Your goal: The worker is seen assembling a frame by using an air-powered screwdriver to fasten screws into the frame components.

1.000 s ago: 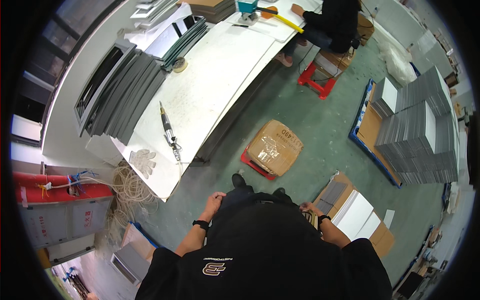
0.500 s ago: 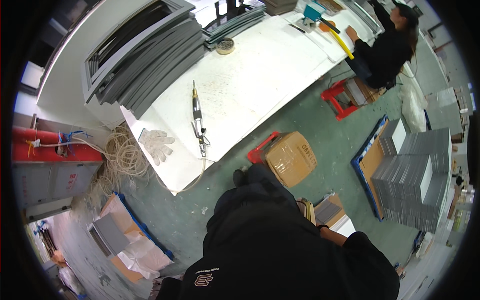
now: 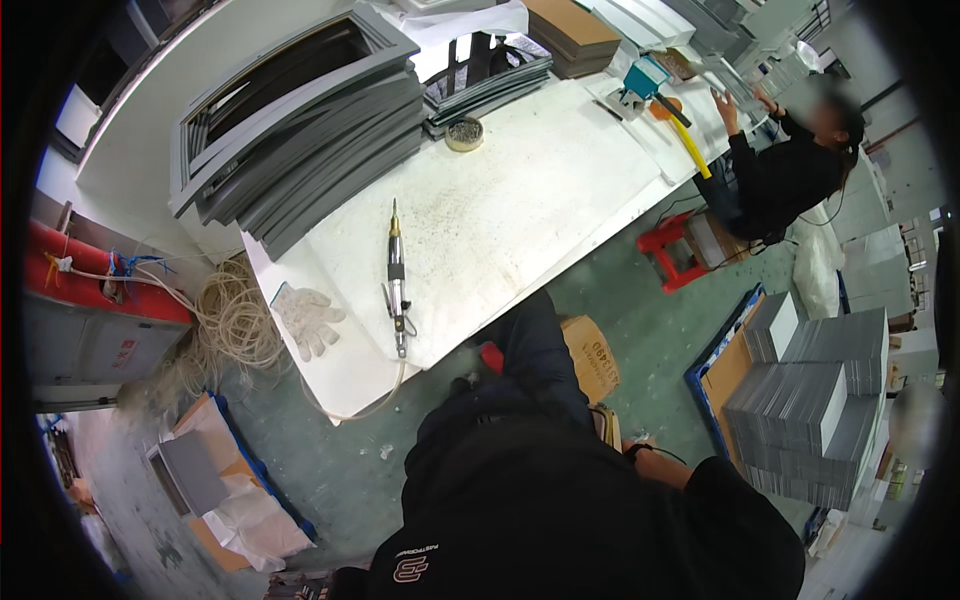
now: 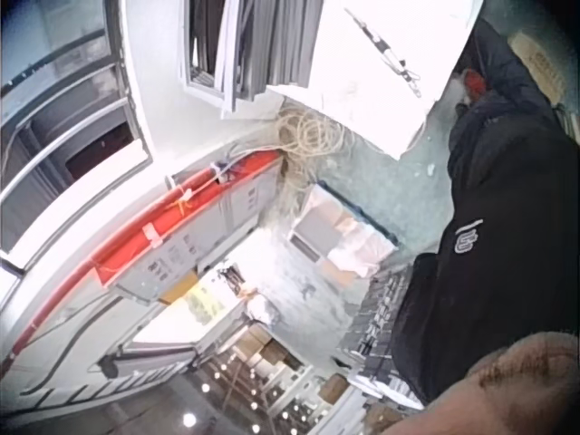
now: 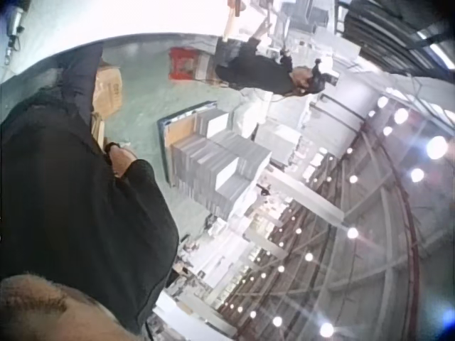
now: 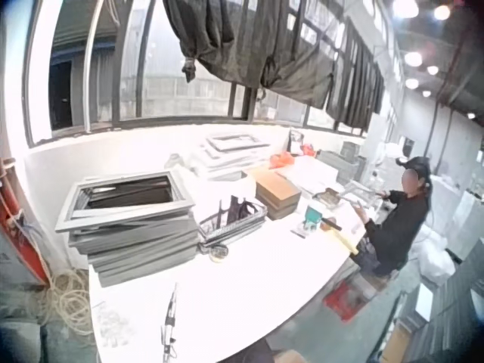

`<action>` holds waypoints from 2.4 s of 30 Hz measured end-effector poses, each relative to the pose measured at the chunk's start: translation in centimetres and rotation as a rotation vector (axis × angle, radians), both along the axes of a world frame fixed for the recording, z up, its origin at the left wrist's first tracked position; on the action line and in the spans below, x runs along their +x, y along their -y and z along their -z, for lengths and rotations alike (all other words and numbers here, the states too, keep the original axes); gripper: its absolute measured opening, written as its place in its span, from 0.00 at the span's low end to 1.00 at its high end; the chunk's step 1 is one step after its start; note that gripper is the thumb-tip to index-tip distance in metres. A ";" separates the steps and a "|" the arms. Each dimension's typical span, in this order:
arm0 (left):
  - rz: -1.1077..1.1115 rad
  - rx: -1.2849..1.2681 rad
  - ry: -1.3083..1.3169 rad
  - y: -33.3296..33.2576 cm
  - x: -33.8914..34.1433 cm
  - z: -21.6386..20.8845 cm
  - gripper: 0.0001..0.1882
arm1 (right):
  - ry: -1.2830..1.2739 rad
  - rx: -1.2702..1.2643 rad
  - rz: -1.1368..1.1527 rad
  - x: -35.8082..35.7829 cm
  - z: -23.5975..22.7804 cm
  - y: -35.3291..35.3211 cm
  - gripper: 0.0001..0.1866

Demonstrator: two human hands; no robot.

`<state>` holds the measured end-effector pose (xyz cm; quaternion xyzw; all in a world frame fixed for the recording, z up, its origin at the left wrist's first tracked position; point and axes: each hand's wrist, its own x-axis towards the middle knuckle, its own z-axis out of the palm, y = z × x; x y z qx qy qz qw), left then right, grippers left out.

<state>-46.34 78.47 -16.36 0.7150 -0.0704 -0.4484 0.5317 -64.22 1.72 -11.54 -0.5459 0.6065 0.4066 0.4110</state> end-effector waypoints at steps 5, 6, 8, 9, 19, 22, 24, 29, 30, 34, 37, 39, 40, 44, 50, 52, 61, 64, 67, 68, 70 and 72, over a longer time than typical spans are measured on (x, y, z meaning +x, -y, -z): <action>-0.051 -0.057 0.013 7.8 1.6 3.0 0.19 | 0.008 0.010 0.009 4.4 -0.2 5.1 0.24; -0.068 -0.060 0.008 9.5 1.4 3.3 0.19 | 0.088 0.004 -0.010 5.0 0.2 6.8 0.25; -0.111 -0.052 -0.019 12.9 -0.4 3.1 0.19 | 0.229 0.013 -0.056 5.7 0.9 11.5 0.25; -0.124 -0.036 -0.045 14.4 -1.5 2.3 0.19 | 0.287 0.029 -0.065 6.1 1.1 13.6 0.25; -0.451 0.252 -0.385 41.4 -11.5 -11.2 0.20 | 0.483 0.438 -0.235 25.2 4.1 37.5 0.28; -0.486 0.299 -0.461 44.2 -14.7 -15.8 0.20 | 0.470 0.209 -0.524 32.5 4.7 39.6 0.27; -0.511 0.299 -0.498 45.5 -15.7 -15.3 0.20 | 0.852 0.103 -0.949 32.2 10.0 41.9 0.27; -0.615 0.305 -0.444 53.4 -15.1 -6.1 0.21 | 0.807 0.064 -0.976 35.7 18.0 41.4 0.25; -0.638 0.304 -0.446 53.8 -14.0 -3.5 0.21 | 0.780 0.054 -0.987 35.8 19.3 41.5 0.25; -0.777 0.320 -0.333 57.0 1.7 11.8 0.21 | 0.805 0.022 -1.027 35.9 24.1 40.0 0.23; -0.625 0.443 0.195 53.3 4.8 18.3 0.22 | 0.959 -0.024 -1.032 33.9 26.6 42.0 0.22; -0.657 0.480 0.215 53.9 8.4 20.1 0.22 | 1.042 -0.108 -1.020 34.0 28.3 43.0 0.22; -0.576 0.527 0.227 53.5 9.6 19.5 0.21 | 1.073 -0.143 -1.011 34.3 29.3 42.0 0.21; -0.044 0.659 0.348 54.7 14.1 9.9 0.15 | 1.110 -0.336 -0.929 31.5 32.9 41.6 0.20; 0.093 0.234 0.410 55.8 17.7 -17.7 0.14 | 1.228 -0.138 -1.320 41.3 10.8 25.4 0.22; -0.021 0.372 0.818 55.9 21.6 -25.6 0.13 | 1.438 -0.220 -1.609 40.1 8.1 27.1 0.25; -0.243 0.812 1.765 49.4 47.2 -37.5 0.27 | 1.208 0.448 -1.411 44.7 -15.5 22.8 0.23; -0.253 0.996 1.958 47.8 53.4 -36.4 0.28 | 1.355 0.358 -1.457 47.2 -16.8 22.2 0.24; -0.195 1.057 1.941 47.8 56.7 -35.8 0.26 | 1.343 0.387 -1.450 49.0 -16.9 22.6 0.24; -0.207 1.076 1.891 48.0 57.2 -36.0 0.25 | 1.325 0.418 -1.452 49.5 -17.0 22.8 0.24; -0.222 1.080 1.903 48.3 58.0 -36.2 0.22 | 1.302 0.437 -1.481 50.4 -17.1 23.2 0.24; -0.200 1.096 1.965 48.7 58.6 -36.0 0.22 | 1.313 0.433 -1.468 51.5 -17.1 23.8 0.24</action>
